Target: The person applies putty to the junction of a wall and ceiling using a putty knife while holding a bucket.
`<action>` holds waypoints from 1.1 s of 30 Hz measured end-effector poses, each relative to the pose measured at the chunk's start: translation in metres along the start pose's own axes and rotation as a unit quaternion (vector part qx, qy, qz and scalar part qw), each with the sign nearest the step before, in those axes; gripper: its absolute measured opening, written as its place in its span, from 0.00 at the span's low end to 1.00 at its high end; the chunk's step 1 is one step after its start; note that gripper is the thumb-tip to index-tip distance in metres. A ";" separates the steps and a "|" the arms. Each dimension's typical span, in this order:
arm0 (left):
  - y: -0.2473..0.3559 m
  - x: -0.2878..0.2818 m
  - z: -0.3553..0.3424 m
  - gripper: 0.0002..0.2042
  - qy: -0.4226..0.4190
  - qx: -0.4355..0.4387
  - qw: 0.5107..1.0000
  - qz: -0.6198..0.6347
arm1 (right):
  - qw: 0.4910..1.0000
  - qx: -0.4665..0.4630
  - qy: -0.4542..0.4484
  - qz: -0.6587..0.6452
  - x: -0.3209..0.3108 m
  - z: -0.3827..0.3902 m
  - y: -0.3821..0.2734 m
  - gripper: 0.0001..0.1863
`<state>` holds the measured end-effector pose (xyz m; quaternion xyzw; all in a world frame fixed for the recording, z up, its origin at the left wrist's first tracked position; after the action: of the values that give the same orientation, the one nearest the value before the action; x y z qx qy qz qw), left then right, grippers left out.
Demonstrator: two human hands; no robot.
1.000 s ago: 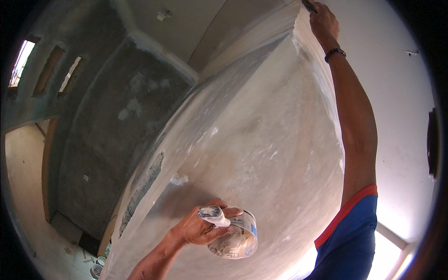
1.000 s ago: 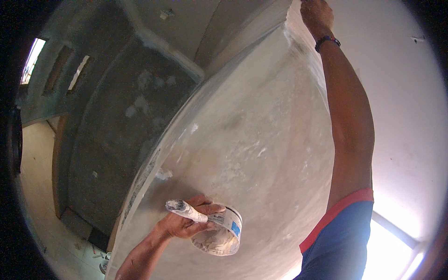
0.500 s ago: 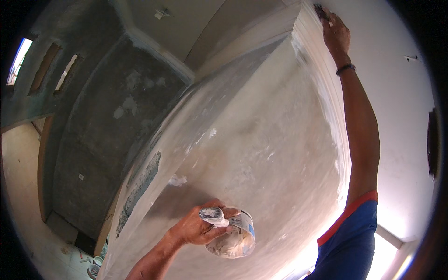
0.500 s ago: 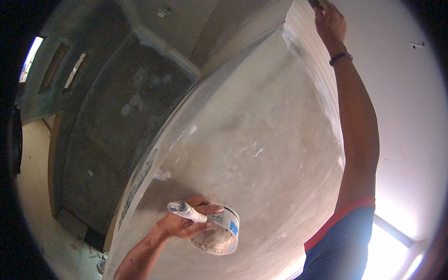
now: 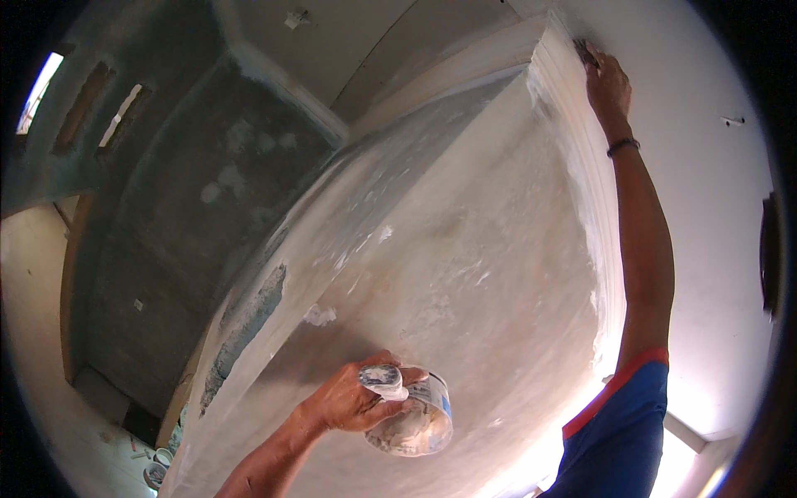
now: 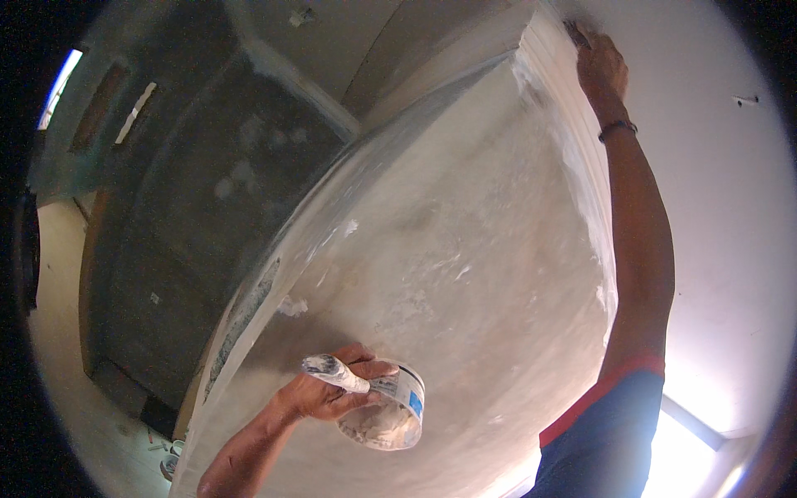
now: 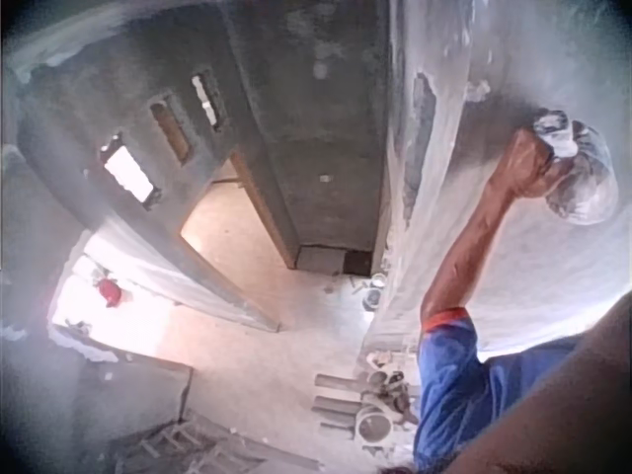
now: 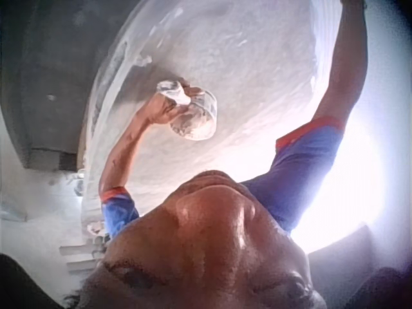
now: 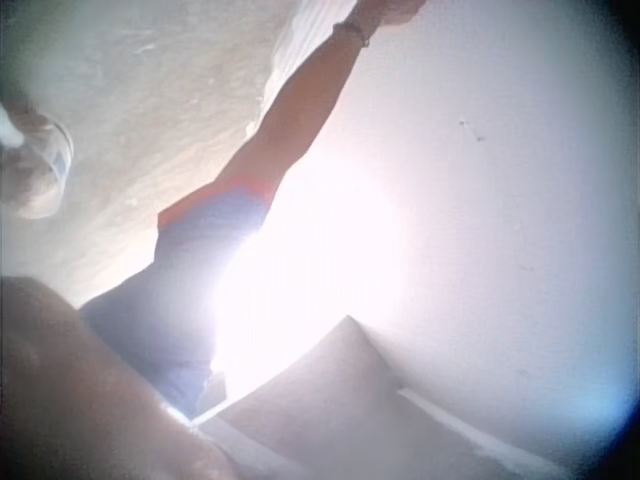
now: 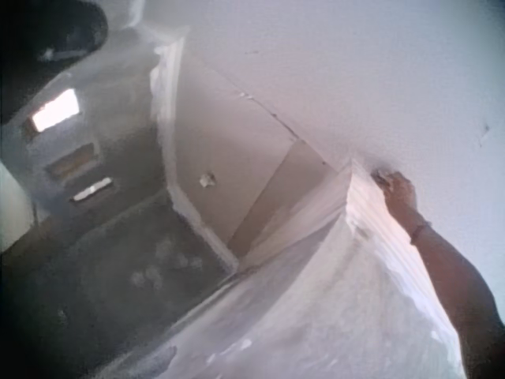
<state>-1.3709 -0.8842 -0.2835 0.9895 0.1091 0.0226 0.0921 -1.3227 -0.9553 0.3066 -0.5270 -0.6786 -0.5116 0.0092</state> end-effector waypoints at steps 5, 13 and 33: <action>-0.005 -0.001 -0.001 0.21 -0.011 -0.009 1.000 -0.015 | 0.998 -0.062 0.003 0.013 -0.018 -0.011 0.001 0.18; -0.011 0.002 0.002 0.21 0.024 0.011 0.999 0.024 | 0.971 -0.223 -0.034 -0.079 -0.029 -0.089 -0.085 0.20; -0.008 -0.001 0.000 0.25 -0.011 -0.012 1.000 -0.008 | 0.979 -0.143 -0.136 0.042 -0.002 -0.079 -0.072 0.15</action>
<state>-1.3736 -0.8769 -0.2853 0.9876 0.1160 0.0123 0.1051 -1.4153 -1.0068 0.2941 -0.6156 -0.5705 -0.5259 -0.1374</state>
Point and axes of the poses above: each hand's wrist, its own z-axis away from the middle knuckle, its own x-axis out of the palm, y = z × x, the point moved 4 cm from there along -z, towards the middle knuckle, and after that the axes turned 6 degrees about y, right-handed, at the moved point
